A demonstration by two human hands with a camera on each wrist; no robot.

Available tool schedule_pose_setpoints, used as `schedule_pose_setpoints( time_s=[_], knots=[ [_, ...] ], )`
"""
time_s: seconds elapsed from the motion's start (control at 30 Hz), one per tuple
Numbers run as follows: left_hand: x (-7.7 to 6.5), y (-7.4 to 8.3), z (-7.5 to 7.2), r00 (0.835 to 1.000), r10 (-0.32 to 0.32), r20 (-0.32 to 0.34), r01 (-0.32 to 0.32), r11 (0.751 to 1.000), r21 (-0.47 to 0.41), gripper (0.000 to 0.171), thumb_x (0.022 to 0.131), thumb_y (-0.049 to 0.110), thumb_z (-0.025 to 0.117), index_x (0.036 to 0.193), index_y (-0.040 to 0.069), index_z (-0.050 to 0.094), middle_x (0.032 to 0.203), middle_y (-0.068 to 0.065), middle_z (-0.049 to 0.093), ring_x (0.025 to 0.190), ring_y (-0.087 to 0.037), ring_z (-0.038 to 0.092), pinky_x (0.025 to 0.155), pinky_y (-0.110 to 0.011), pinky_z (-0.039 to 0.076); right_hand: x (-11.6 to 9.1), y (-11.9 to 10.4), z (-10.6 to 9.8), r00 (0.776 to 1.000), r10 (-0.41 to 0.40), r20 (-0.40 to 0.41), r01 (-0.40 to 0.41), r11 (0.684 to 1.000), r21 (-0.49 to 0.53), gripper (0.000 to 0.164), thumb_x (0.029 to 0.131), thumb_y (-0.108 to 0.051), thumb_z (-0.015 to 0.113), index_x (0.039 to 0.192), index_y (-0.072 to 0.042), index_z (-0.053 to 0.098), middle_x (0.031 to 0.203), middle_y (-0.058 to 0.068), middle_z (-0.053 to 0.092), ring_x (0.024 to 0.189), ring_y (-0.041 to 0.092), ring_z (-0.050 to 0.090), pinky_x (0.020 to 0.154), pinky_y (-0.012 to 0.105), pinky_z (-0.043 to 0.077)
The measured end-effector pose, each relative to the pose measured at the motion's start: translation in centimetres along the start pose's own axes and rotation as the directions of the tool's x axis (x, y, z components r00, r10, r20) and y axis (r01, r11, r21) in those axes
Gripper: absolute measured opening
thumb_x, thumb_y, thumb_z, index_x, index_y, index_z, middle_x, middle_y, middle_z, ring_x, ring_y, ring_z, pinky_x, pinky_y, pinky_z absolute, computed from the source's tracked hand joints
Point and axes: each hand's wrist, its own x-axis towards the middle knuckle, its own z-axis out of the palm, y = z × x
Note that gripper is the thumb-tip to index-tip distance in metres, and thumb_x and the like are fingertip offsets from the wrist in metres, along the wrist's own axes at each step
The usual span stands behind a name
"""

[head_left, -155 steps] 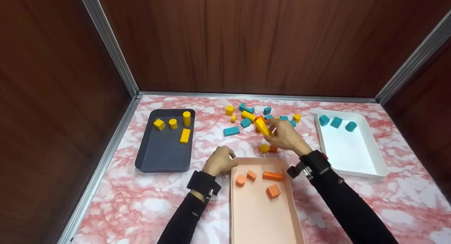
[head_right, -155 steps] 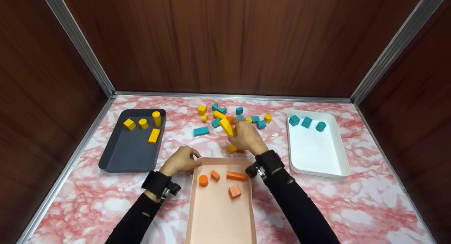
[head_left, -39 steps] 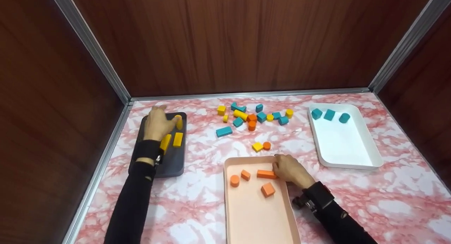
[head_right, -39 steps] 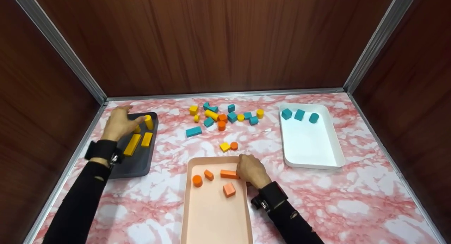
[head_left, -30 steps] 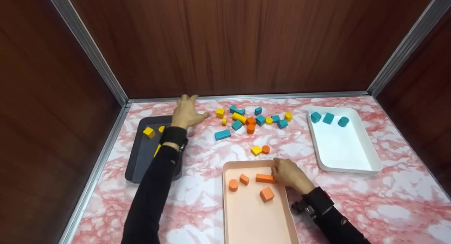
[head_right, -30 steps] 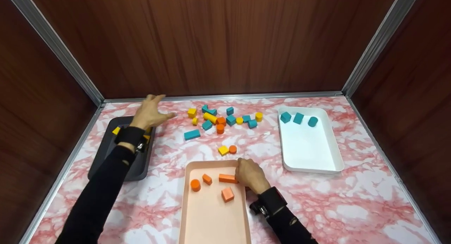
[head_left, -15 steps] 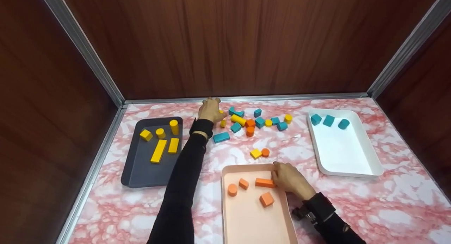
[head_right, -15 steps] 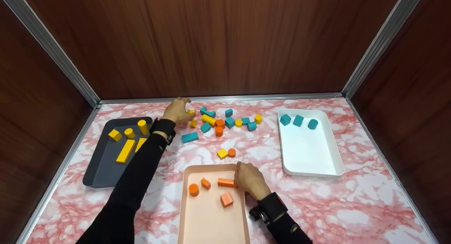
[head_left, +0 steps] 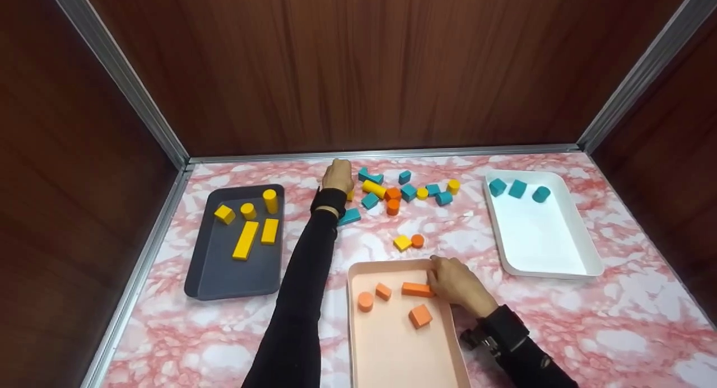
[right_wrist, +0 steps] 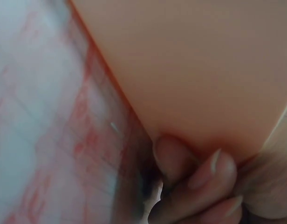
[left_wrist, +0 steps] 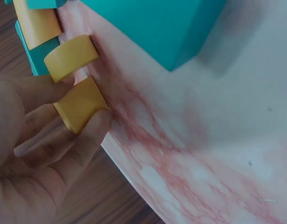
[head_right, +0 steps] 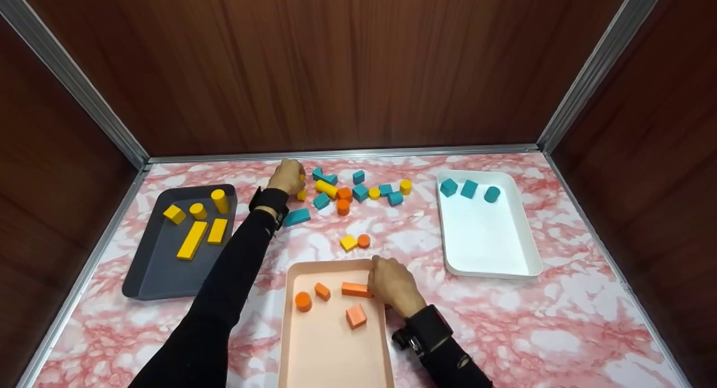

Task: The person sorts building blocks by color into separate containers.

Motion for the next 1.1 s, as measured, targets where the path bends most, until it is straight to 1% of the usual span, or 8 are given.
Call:
schedule_pose_setpoints(
  time_s=[0.2, 0.37, 0.47, 0.57, 0.7, 0.83, 0.97, 1.1],
  knots=[
    [0.0, 0.1, -0.2, 0.999, 0.030, -0.012, -0.030, 0.999, 0.028, 0.019, 0.086, 0.005, 0.061, 0.105, 0.003, 0.062, 0.111, -0.016, 0.058, 0.097, -0.029, 0.059, 0.090, -0.036, 0.048, 0.0, 0.0, 0.0, 1.000, 0.014, 0.013, -0.014, 1.000, 0.015, 0.006, 0.087, -0.012, 0.056, 0.083, -0.008, 0.058, 0.058, 0.000, 0.049, 0.049, 0.015, 0.047, 0.046, 0.028, 0.037],
    [0.0, -0.3, -0.6, 1.000, 0.004, -0.006, -0.004, 1.000, -0.010, 0.021, 0.081, 0.003, 0.064, 0.102, 0.003, 0.062, 0.112, -0.013, 0.058, 0.096, -0.029, 0.060, 0.087, -0.038, 0.050, 0.0, 0.0, -0.1, 1.000, 0.008, 0.013, -0.008, 1.000, 0.000, 0.007, 0.087, -0.013, 0.056, 0.082, -0.009, 0.058, 0.058, 0.000, 0.049, 0.049, 0.015, 0.047, 0.046, 0.028, 0.037],
    [-0.3, -0.8, -1.8, 1.000, 0.008, -0.014, -0.009, 0.999, -0.039, 0.017, 0.079, 0.003, 0.065, 0.097, 0.003, 0.063, 0.108, -0.012, 0.059, 0.095, -0.027, 0.060, 0.084, -0.038, 0.051, 0.0, -0.1, -0.1, 1.000, 0.007, 0.012, -0.007, 1.000, -0.005, 0.007, 0.087, -0.013, 0.055, 0.082, -0.010, 0.057, 0.058, 0.001, 0.049, 0.050, 0.016, 0.047, 0.047, 0.029, 0.037],
    [-1.0, -1.3, -3.8, 0.999, 0.034, -0.039, -0.037, 0.996, -0.079, 0.012, 0.076, 0.002, 0.066, 0.088, 0.002, 0.065, 0.098, -0.011, 0.062, 0.089, -0.025, 0.061, 0.080, -0.036, 0.051, 0.0, 0.0, -0.1, 1.000, 0.007, 0.011, -0.007, 1.000, -0.004, 0.007, 0.087, -0.013, 0.055, 0.081, -0.009, 0.057, 0.059, 0.002, 0.049, 0.050, 0.016, 0.047, 0.047, 0.029, 0.037],
    [-2.7, -2.3, -7.1, 0.997, 0.054, -0.049, -0.060, 0.990, -0.130, 0.015, 0.072, 0.000, 0.065, 0.088, 0.001, 0.067, 0.098, -0.012, 0.062, 0.088, -0.026, 0.062, 0.077, -0.037, 0.052, 0.0, 0.0, -0.1, 1.000, 0.015, 0.013, -0.015, 1.000, 0.002, 0.008, 0.087, -0.013, 0.055, 0.088, -0.007, 0.060, 0.059, 0.002, 0.049, 0.050, 0.017, 0.047, 0.046, 0.029, 0.037],
    [-5.2, -3.7, -9.8, 0.996, 0.068, -0.064, -0.076, 0.987, -0.140, 0.023, 0.070, -0.001, 0.061, 0.092, 0.001, 0.068, 0.107, -0.016, 0.061, 0.091, -0.030, 0.062, 0.078, -0.040, 0.052, 0.0, -0.1, -0.2, 1.000, -0.003, 0.002, 0.003, 1.000, -0.005, 0.008, 0.087, -0.013, 0.055, 0.083, -0.007, 0.059, 0.057, 0.001, 0.047, 0.049, 0.017, 0.046, 0.047, 0.029, 0.037],
    [-7.8, -5.6, -11.8, 0.987, 0.093, -0.130, -0.110, 0.985, -0.131, 0.024, 0.067, -0.003, 0.056, 0.087, 0.000, 0.070, 0.098, -0.018, 0.065, 0.085, -0.030, 0.062, 0.073, -0.040, 0.052, 0.0, 0.0, -0.2, 1.000, -0.022, 0.000, 0.022, 1.000, -0.005, 0.009, 0.087, -0.012, 0.055, 0.078, -0.008, 0.057, 0.056, 0.000, 0.047, 0.048, 0.016, 0.046, 0.046, 0.028, 0.037],
    [-10.6, -8.1, -13.0, 0.989, 0.050, -0.141, -0.071, 0.987, -0.143, 0.019, 0.070, -0.002, 0.056, 0.085, -0.001, 0.068, 0.090, -0.016, 0.064, 0.073, -0.028, 0.060, 0.062, -0.036, 0.050, -0.1, 0.1, -0.2, 1.000, -0.011, 0.014, 0.011, 1.000, 0.004, 0.009, 0.088, -0.013, 0.054, 0.084, -0.007, 0.058, 0.058, 0.000, 0.048, 0.050, 0.015, 0.047, 0.047, 0.028, 0.037]
  ],
)
